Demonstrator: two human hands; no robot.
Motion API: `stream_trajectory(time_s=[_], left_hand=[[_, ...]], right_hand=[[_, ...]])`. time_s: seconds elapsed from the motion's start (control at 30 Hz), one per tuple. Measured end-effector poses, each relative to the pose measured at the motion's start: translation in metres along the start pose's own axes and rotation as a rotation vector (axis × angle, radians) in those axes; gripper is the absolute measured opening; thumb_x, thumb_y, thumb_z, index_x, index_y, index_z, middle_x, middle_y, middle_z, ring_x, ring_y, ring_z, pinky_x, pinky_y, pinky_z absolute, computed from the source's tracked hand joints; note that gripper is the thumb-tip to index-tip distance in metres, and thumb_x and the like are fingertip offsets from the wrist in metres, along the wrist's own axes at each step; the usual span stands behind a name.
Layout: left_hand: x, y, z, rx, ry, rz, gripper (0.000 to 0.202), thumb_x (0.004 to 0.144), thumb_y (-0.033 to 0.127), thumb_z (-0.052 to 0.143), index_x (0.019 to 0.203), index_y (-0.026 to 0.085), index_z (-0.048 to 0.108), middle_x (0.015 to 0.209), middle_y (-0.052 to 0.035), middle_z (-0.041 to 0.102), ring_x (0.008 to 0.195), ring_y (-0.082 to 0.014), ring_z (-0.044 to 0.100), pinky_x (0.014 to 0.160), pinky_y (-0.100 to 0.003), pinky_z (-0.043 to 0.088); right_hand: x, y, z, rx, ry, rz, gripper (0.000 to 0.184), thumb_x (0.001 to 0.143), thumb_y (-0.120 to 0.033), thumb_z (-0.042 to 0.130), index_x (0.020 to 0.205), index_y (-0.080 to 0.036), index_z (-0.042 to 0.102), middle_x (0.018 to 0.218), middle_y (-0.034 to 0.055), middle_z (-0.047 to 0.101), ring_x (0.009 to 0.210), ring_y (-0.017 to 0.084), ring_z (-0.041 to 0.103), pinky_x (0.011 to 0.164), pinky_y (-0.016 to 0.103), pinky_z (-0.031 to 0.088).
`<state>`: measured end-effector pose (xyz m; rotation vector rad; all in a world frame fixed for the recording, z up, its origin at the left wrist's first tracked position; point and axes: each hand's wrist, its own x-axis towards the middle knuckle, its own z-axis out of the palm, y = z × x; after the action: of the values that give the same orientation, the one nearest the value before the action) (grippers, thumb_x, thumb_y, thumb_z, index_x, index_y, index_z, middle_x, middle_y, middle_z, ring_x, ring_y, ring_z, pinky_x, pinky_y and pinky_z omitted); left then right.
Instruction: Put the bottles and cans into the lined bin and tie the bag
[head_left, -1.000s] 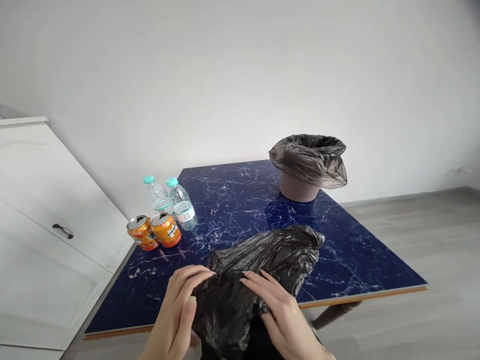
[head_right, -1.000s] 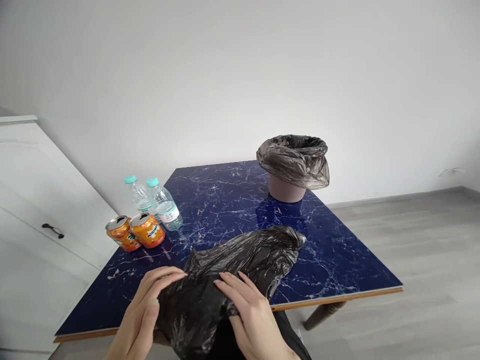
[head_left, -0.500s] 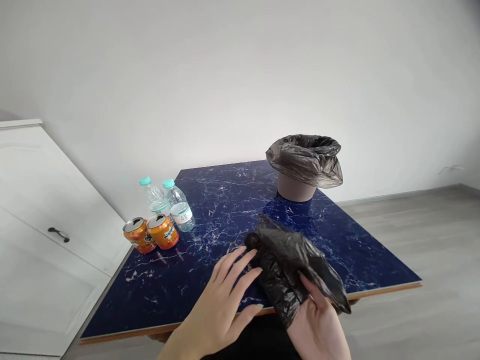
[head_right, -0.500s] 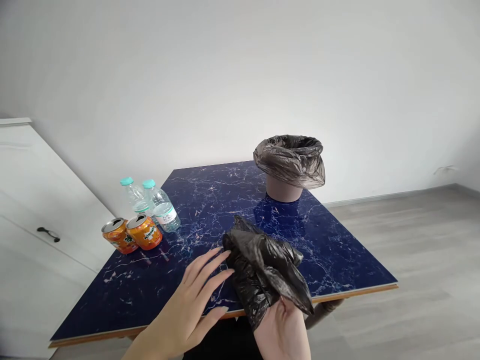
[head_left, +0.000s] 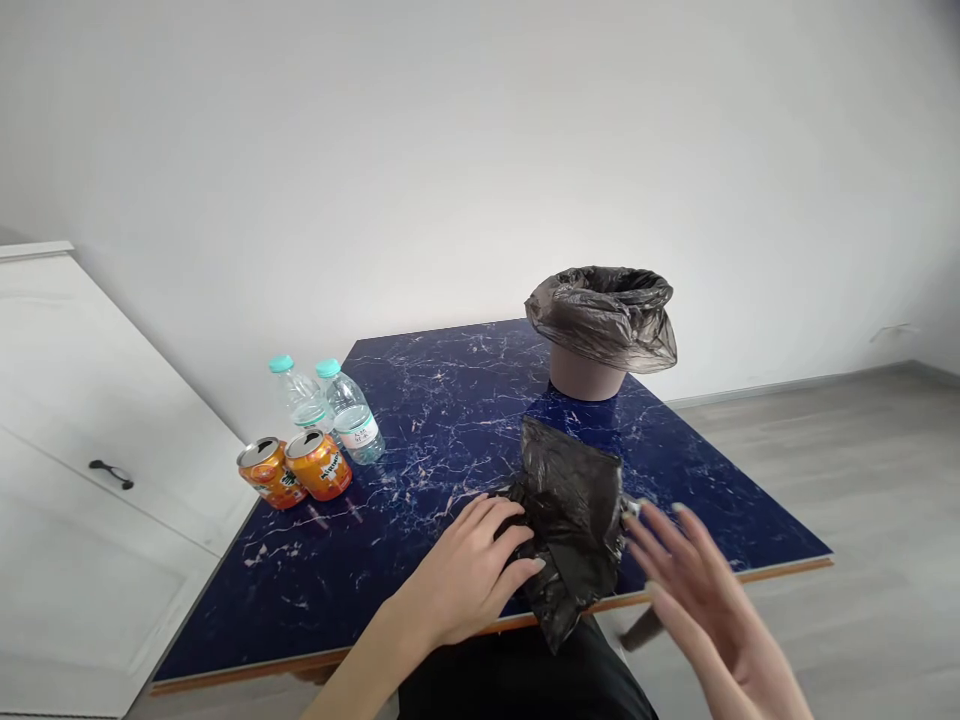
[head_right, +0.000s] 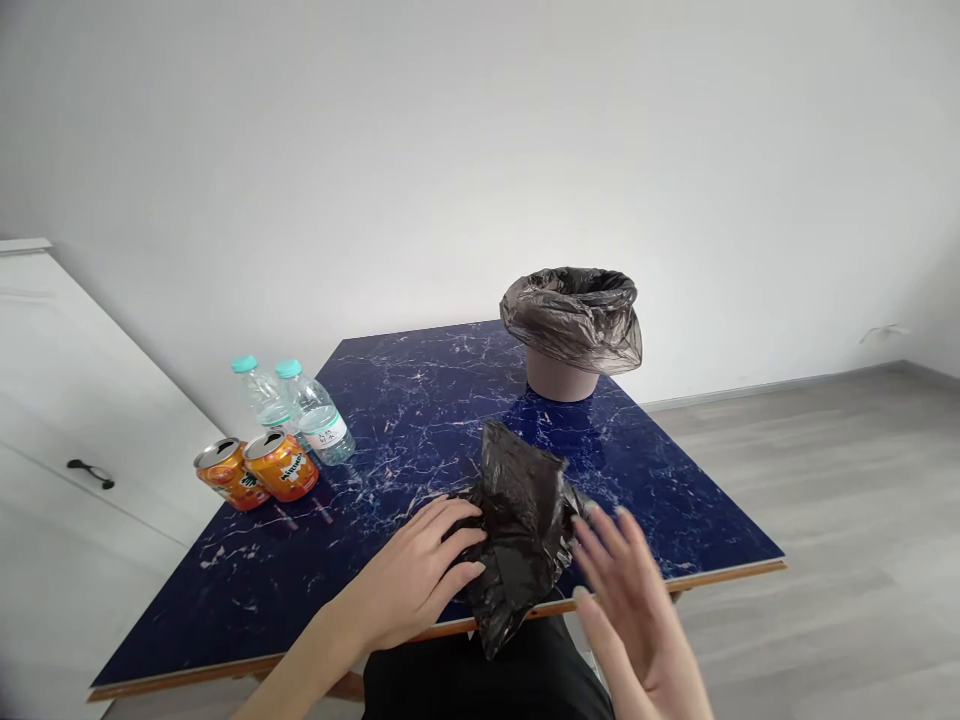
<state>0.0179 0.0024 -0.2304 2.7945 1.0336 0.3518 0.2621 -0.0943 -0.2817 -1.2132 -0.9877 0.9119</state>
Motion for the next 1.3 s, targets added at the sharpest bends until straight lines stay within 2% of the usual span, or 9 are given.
stream_trajectory(time_s=[0.07,0.13,0.27,0.4,0.5,0.63,0.8,1.1,1.3], left_hand=[[0.002,0.002,0.002,0.001,0.047,0.017,0.037,0.115,0.038,0.043,0.127,0.020,0.074,0.139,-0.0109,0.071,0.140,-0.0315,0.061,0.127,-0.059,0.044],[0.006,0.005,0.003,-0.019,0.097,0.031,0.036,0.115,0.030,0.040,0.128,0.022,0.073,0.135,-0.0084,0.074,0.138,-0.0277,0.063,0.128,-0.055,0.043],[0.015,0.010,0.007,-0.104,0.129,0.019,0.040,0.114,0.021,0.036,0.151,0.024,0.054,0.145,-0.0074,0.069,0.140,-0.0224,0.062,0.126,-0.046,0.047],[0.017,0.009,0.012,-0.131,0.058,0.016,0.051,0.113,0.030,0.048,0.163,0.025,0.038,0.164,-0.0093,0.054,0.158,-0.0247,0.044,0.131,-0.049,0.040],[0.014,0.004,0.019,-0.111,-0.037,0.077,0.070,0.111,0.039,0.053,0.172,0.027,0.021,0.175,-0.0108,0.038,0.164,-0.0290,0.029,0.135,-0.054,0.031],[0.006,-0.004,0.033,-0.085,-0.085,0.045,0.088,0.108,0.039,0.058,0.176,0.028,0.003,0.179,-0.0101,0.023,0.166,-0.0313,0.019,0.136,-0.054,0.027],[-0.001,-0.012,0.043,-0.056,-0.083,-0.019,0.079,0.113,0.049,0.045,0.176,0.026,0.004,0.179,-0.0091,0.023,0.166,-0.0317,0.021,0.136,-0.053,0.027],[0.001,-0.016,0.039,-0.054,-0.107,-0.065,0.075,0.112,0.060,0.039,0.174,0.020,0.022,0.178,-0.0099,0.027,0.166,-0.0317,0.022,0.136,-0.054,0.026],[-0.010,-0.021,0.039,-0.033,-0.060,-0.070,0.071,0.113,0.057,0.040,0.174,0.028,0.018,0.178,-0.0064,0.024,0.165,-0.0315,0.025,0.134,-0.056,0.030]], right_hand=[[0.006,-0.006,-0.009,-0.138,0.122,-0.170,0.072,0.101,-0.046,0.068,0.166,-0.039,0.039,0.171,0.0073,0.044,0.155,0.039,0.045,0.123,0.063,0.046],[0.008,-0.014,-0.011,-0.258,0.152,-0.324,0.064,0.100,-0.039,0.069,0.160,-0.034,0.048,0.168,0.0088,0.048,0.155,0.040,0.045,0.125,0.064,0.043],[0.009,-0.032,0.008,-0.472,-0.059,-0.544,0.052,0.104,-0.026,0.060,0.155,-0.034,0.053,0.163,0.0067,0.054,0.152,0.037,0.050,0.118,0.059,0.053],[0.015,-0.037,0.036,-0.725,-0.297,-0.772,0.061,0.108,-0.023,0.056,0.166,-0.030,0.040,0.169,0.0062,0.047,0.156,0.033,0.044,0.117,0.051,0.056],[0.022,-0.023,0.049,-0.872,-0.369,-0.894,0.074,0.109,-0.028,0.056,0.173,-0.020,0.021,0.171,0.0123,0.042,0.159,0.035,0.038,0.121,0.055,0.052],[0.029,0.016,0.051,-1.064,-0.369,-0.824,0.084,0.110,-0.046,0.053,0.176,-0.023,0.006,0.171,0.0147,0.040,0.157,0.041,0.040,0.115,0.069,0.053],[0.034,0.054,0.041,-1.159,-0.345,-0.689,0.076,0.113,-0.048,0.043,0.176,-0.031,0.003,0.171,0.0128,0.041,0.154,0.039,0.046,0.116,0.068,0.051],[0.044,0.057,0.039,-1.202,-0.412,-0.602,0.064,0.114,-0.052,0.037,0.172,-0.027,0.029,0.173,0.0107,0.040,0.158,0.036,0.041,0.123,0.064,0.043],[0.059,0.052,0.036,-1.181,-0.508,-0.527,0.063,0.114,-0.053,0.035,0.170,-0.026,0.035,0.171,0.0098,0.042,0.160,0.034,0.038,0.128,0.062,0.038]])
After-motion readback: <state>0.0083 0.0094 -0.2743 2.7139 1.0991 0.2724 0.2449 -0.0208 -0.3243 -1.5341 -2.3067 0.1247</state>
